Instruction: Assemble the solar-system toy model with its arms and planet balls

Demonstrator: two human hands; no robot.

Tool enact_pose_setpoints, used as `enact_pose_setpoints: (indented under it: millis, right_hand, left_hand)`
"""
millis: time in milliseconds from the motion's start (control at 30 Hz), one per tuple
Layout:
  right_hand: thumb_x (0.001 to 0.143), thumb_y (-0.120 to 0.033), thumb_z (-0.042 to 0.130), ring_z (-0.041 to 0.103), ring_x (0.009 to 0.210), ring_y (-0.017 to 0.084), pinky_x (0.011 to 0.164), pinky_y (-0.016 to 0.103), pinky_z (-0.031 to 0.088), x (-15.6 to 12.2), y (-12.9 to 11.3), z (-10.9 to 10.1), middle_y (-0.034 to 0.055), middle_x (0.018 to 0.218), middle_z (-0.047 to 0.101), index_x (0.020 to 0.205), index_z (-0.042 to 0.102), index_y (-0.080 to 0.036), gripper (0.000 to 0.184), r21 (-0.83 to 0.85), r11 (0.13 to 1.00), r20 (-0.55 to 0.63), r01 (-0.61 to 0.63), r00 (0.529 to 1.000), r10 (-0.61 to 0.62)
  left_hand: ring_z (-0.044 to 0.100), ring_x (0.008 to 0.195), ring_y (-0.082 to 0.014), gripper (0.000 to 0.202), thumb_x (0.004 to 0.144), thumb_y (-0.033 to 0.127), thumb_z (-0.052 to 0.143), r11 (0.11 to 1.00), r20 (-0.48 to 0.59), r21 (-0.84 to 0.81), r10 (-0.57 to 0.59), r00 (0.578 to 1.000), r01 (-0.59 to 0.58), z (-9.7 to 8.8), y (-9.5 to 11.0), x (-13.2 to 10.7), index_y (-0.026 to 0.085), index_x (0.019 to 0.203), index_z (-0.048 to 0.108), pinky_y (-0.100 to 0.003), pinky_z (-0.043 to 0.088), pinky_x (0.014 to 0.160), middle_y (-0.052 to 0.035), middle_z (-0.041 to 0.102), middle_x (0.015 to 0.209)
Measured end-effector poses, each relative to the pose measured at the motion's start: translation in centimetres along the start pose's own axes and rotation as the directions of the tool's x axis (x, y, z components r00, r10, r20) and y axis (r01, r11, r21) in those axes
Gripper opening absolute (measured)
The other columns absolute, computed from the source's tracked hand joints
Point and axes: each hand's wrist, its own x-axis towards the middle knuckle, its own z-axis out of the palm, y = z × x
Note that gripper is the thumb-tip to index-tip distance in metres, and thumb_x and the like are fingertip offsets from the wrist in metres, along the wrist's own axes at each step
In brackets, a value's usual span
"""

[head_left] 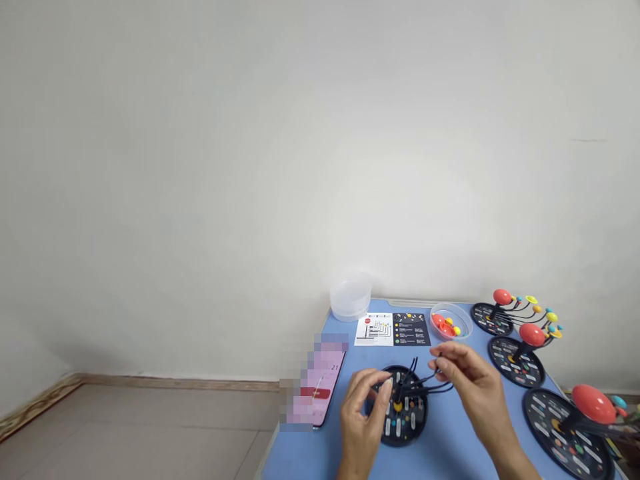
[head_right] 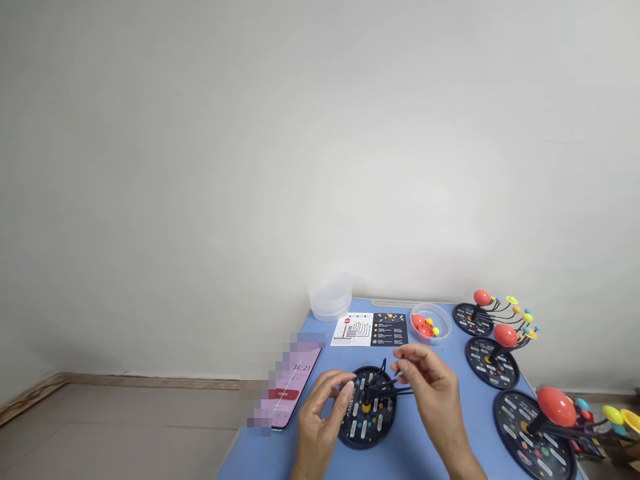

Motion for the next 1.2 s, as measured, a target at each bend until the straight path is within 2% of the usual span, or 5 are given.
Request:
enact_pose_setpoints:
  millis: [133, 233, 500, 767, 1200]
  right_hand:
    - [0.072, -0.038, 0.076, 0.072, 0.072, 0.021, 0.059, 0.028, 0.058, -2.1, 0.1, 1.8, 0.0073, 0.085, 0.075, 0.086, 0.070, -0.020, 0.024, 0.217, 0.973, -0.048, -0.083, 0.994, 0.096]
    - [0.074, -0.036, 0.075, 0.072, 0.075, 0.021, 0.059, 0.026, 0.058, -2.5, 0.2, 2.0, 0.0072, 0.087, 0.075, 0.086, 0.072, -0.020, 0.021, 0.192, 0.980, -0.079, -0.051, 0.995, 0.068]
    - [0.077, -0.035, 0.070, 0.071, 0.072, 0.020, 0.063, 0.027, 0.060, -3.7, 0.4, 2.0, 0.0065, 0.082, 0.076, 0.084, 0.076, -0.021, 0.017, -0.015, 0.995, -0.140, 0.102, 0.985, -0.103]
    - [0.072, -0.037, 0.073, 0.072, 0.072, 0.022, 0.062, 0.027, 0.060, -4.0, 1.0, 1.9, 0.0080, 0.084, 0.076, 0.084, 0.076, -0.022, 0.020, 0.075, 0.997, -0.131, 0.006, 0.991, 0.004]
    - [0.074, -0.046, 0.071, 0.063, 0.060, 0.018, 0.055, 0.025, 0.054, -4.7, 2.7, 0.7, 0.0038, 0.064, 0.068, 0.074, 0.073, -0.019, 0.027, 0.053, 0.981, 0.119, -0.186, 0.977, 0.179]
  left_hand:
    - [0.061, 0.067, -0.0175, 0.021, 0.088, 0.031, 0.058, 0.999, 0.094, -0.021, -0.033, 0.995, 0.035, 0.0, 2.0, -0.9, 0.019, 0.075, 0.068, -0.024, 0.049, 0.060, -0.0031, 0.065, 0.072]
    - [0.063, 0.070, -0.0178, 0.021, 0.089, 0.033, 0.056, 0.993, 0.169, -0.089, -0.056, 0.984, 0.072, 0.8, 3.0, -1.5, 0.020, 0.080, 0.071, -0.024, 0.049, 0.061, -0.0036, 0.067, 0.076]
    - [0.061, 0.066, -0.0164, 0.019, 0.082, 0.039, 0.065, 0.983, 0.156, -0.143, -0.091, 0.984, 0.114, 2.1, 3.9, -1.9, 0.021, 0.085, 0.071, -0.022, 0.049, 0.057, -0.0028, 0.067, 0.075]
    - [0.062, 0.065, -0.0177, 0.026, 0.086, 0.040, 0.059, 0.990, 0.198, -0.087, -0.090, 0.976, 0.109, 2.2, 4.3, -1.3, 0.020, 0.073, 0.069, -0.024, 0.050, 0.059, -0.0039, 0.069, 0.071]
    - [0.059, 0.059, -0.0155, 0.028, 0.087, 0.037, 0.059, 0.996, 0.258, -0.061, -0.052, 0.965, 0.070, 1.6, 3.2, -1.7, 0.019, 0.067, 0.068, -0.021, 0.045, 0.054, -0.0027, 0.066, 0.063]
